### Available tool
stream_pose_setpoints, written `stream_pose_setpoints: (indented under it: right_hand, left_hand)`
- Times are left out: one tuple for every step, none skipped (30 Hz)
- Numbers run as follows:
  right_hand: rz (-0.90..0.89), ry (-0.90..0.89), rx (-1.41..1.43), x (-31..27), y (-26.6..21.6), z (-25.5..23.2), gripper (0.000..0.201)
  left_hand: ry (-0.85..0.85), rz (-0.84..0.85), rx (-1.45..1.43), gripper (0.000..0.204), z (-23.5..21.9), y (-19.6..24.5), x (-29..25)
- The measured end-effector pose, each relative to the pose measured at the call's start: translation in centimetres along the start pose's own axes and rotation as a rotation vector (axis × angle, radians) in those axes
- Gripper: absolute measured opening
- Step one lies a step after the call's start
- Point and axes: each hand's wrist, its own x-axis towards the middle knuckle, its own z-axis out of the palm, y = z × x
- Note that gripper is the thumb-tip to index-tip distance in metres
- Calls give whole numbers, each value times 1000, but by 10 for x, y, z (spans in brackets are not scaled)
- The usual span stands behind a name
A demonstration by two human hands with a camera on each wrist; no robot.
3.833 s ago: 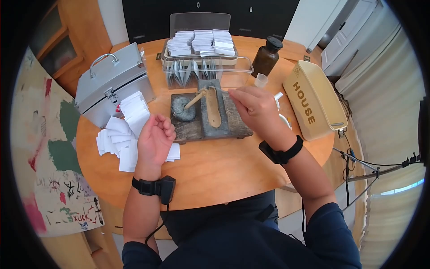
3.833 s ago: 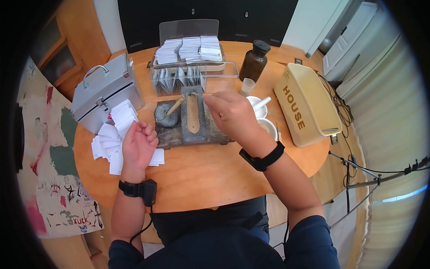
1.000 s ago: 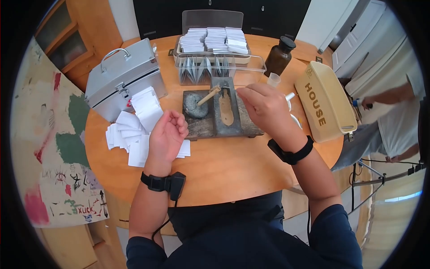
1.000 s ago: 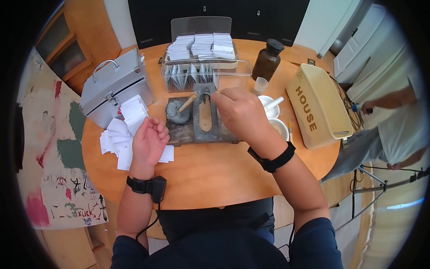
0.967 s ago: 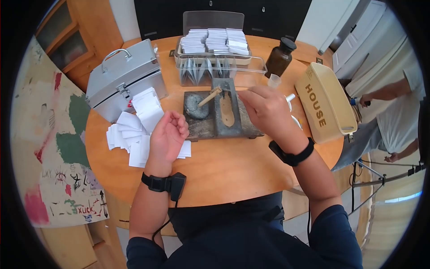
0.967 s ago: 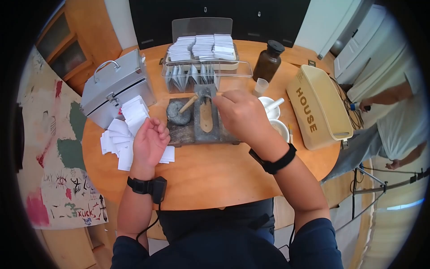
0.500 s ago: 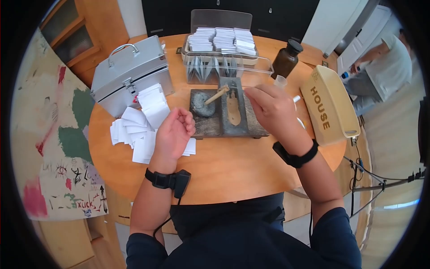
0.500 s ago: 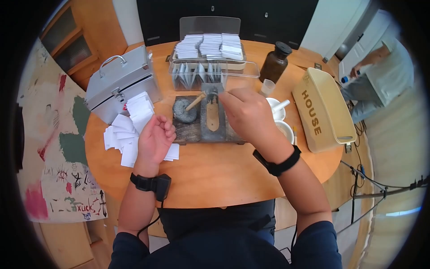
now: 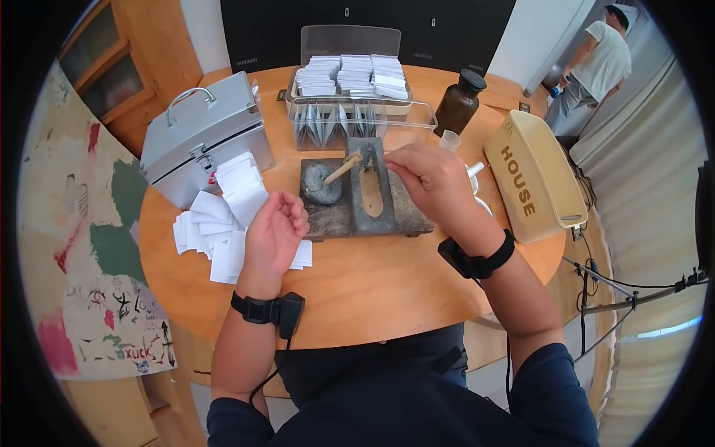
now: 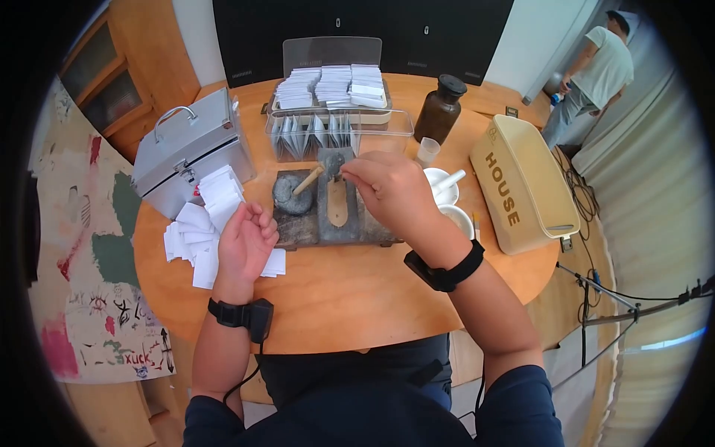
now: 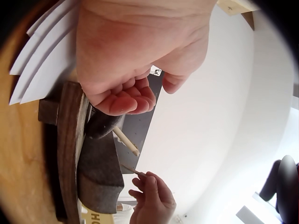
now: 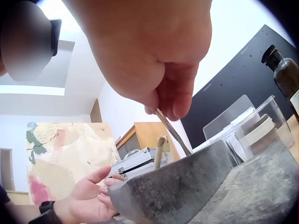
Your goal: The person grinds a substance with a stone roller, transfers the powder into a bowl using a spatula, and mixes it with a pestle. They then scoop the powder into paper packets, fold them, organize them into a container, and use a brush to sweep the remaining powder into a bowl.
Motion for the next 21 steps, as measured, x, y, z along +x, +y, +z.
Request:
stream_pose_setpoints:
  right_hand:
    - [-8, 56, 6, -1, 0, 0, 6]
    - [-6, 55, 6, -2, 0, 0, 6]
    - [-12, 19, 19, -2, 0, -1, 7]
    - [-18, -16, 33, -2, 0, -2, 7]
    - [-19, -14, 34, -1, -2, -3, 7]
    - [-20, -4, 10, -1, -5, -3, 8]
    - [-19, 4, -15, -1, -6, -4, 8]
    - [-17, 3, -16, -2, -4, -2, 8]
    - [-23, 25, -10, -1, -1, 1, 8]
    - [-31, 49, -4, 0, 1, 3, 8]
    - [-33, 51, -6, -2, 0, 0, 8]
    - [-25, 9, -11, -4, -2, -3, 8]
    - [-18, -33, -13, -4, -2, -4, 7]
    - [-21, -35, -9, -3, -1, -3, 7]
    - [-12, 7, -19, -3, 0, -1, 7]
    - [3, 52, -28, -4, 0, 0, 6]
    - [12, 55, -26, -5, 3, 1, 6]
    - [17, 67, -21, -5, 7, 3, 6]
    - [18, 79, -14, -5, 9, 5, 6]
    - [15, 80, -11, -6, 7, 2, 6]
    - [12, 33, -5, -10, 4, -3, 6]
  left_hand:
    - [8, -2, 12, 26, 0, -1, -1]
    - [9, -4, 11, 26, 0, -1, -1]
    - [9, 4, 17, 26, 0, -1, -1]
    - [8, 13, 23, 25, 0, -1, -1]
    - [8, 14, 25, 25, 0, 0, 0]
    - [9, 9, 13, 25, -1, 0, 0]
    - [10, 1, -1, 25, -1, 0, -1]
    - [10, -1, -1, 25, -1, -1, -1]
    - [13, 1, 5, 25, 0, -1, -1]
    - [14, 4, 12, 25, 0, -1, -1]
    - [11, 5, 13, 25, 0, -1, -1]
    - [7, -5, 0, 25, -1, 0, -1]
    - [5, -14, -13, 25, -2, 1, -1]
    - [8, -10, -13, 25, -2, 1, -1]
    - [-2, 0, 4, 25, -1, 0, -1]
    - [-12, 4, 24, 25, 0, 0, -2]
    - [-10, -4, 29, 25, 0, 0, -2]
    - [-13, -4, 18, 26, -1, 0, -1]
    - [-17, 0, 6, 26, -1, 0, -1]
    - [-16, 4, 9, 26, -2, 0, -1]
    - [-16, -3, -3, 26, -2, 0, 0]
